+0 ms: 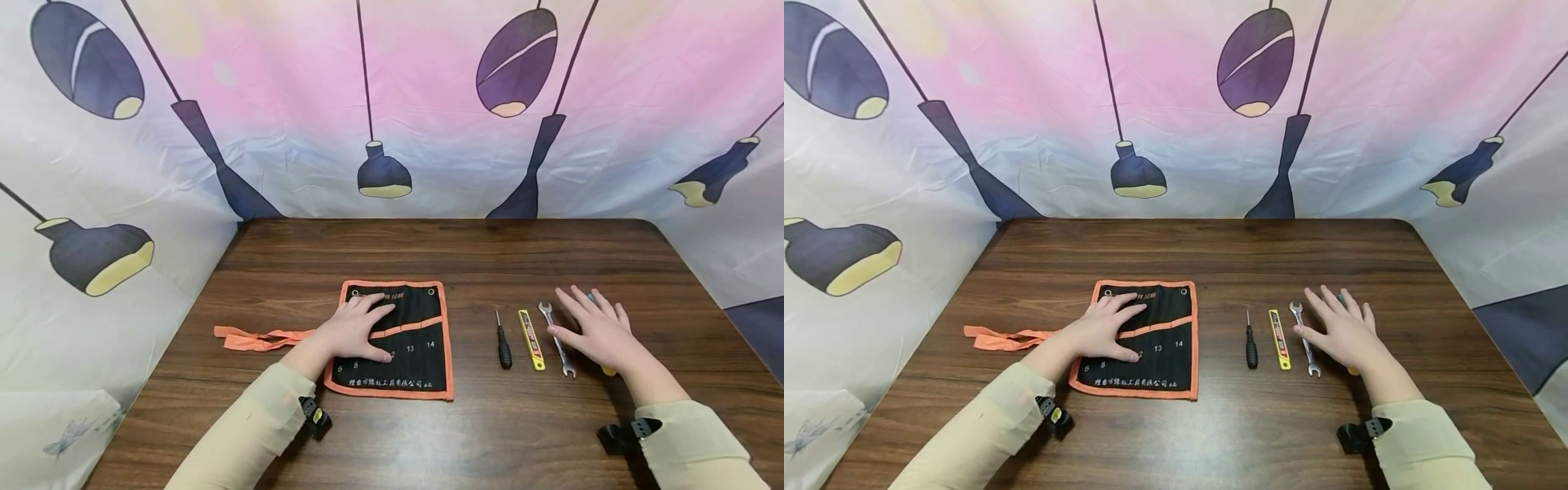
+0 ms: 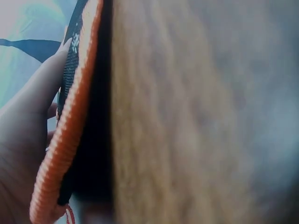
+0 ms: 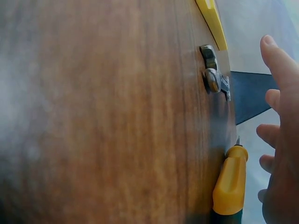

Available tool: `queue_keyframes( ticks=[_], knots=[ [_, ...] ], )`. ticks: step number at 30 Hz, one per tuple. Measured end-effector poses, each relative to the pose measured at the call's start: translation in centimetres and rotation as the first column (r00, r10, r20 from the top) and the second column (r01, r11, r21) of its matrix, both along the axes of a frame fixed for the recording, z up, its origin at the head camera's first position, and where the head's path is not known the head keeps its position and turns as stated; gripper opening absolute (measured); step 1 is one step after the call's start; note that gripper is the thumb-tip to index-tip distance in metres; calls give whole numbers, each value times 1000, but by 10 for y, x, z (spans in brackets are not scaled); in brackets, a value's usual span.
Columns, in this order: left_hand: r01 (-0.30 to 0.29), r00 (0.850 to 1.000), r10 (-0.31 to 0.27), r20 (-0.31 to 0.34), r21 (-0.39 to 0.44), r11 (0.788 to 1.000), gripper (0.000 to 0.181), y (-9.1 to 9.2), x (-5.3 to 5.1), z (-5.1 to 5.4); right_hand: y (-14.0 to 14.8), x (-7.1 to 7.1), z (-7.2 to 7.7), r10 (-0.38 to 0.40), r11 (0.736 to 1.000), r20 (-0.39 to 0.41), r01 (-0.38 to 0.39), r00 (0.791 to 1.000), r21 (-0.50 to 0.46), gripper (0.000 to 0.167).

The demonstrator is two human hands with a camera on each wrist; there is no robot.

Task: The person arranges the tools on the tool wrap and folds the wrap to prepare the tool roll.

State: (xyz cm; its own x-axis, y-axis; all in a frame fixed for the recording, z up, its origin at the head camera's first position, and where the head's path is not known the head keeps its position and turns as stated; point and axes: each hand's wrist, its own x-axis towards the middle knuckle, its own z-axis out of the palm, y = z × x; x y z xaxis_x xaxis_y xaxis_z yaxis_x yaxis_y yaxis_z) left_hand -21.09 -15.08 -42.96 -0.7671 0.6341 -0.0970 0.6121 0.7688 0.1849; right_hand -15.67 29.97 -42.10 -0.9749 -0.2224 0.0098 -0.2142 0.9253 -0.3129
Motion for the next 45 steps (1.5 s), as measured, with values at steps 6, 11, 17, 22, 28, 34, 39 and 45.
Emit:
queue_keyframes(
  ticks=[6, 11, 17, 22, 28, 34, 39, 45],
  knots=[
    [23, 996, -23, 87, -3, 1000, 94, 0, -6, 7, 1, 0, -1, -3, 1000, 8, 3, 1000, -4, 80],
    [31, 988, -29, 155, -13, 999, 89, -1, -9, 12, 1, 1, -1, -7, 1000, 13, 8, 1000, -11, 81],
    [1, 993, -4, 118, 24, 1000, 88, -1, -5, 11, 1, 1, -1, -14, 1000, 25, 15, 1000, -20, 84],
    [-42, 997, 37, 70, 66, 997, 93, 1, 1, 9, 1, 1, -1, -21, 1000, 22, 22, 1000, -10, 84],
    [-69, 997, 67, 49, 49, 996, 98, 4, 8, 7, 0, 2, -2, -19, 1000, 7, 19, 1000, -14, 84],
    [-78, 995, 77, 67, 27, 997, 101, 7, 10, 5, 1, 1, -4, -22, 1000, 12, 22, 1000, -22, 86],
    [-77, 995, 76, 64, 15, 997, 104, 9, 12, 6, 2, 0, -4, -18, 1000, 13, 18, 1000, -22, 86],
    [-56, 997, 56, 45, 2, 998, 102, 10, 11, 4, 1, 1, -4, -20, 1000, 23, 20, 1000, -22, 86]
  ],
)
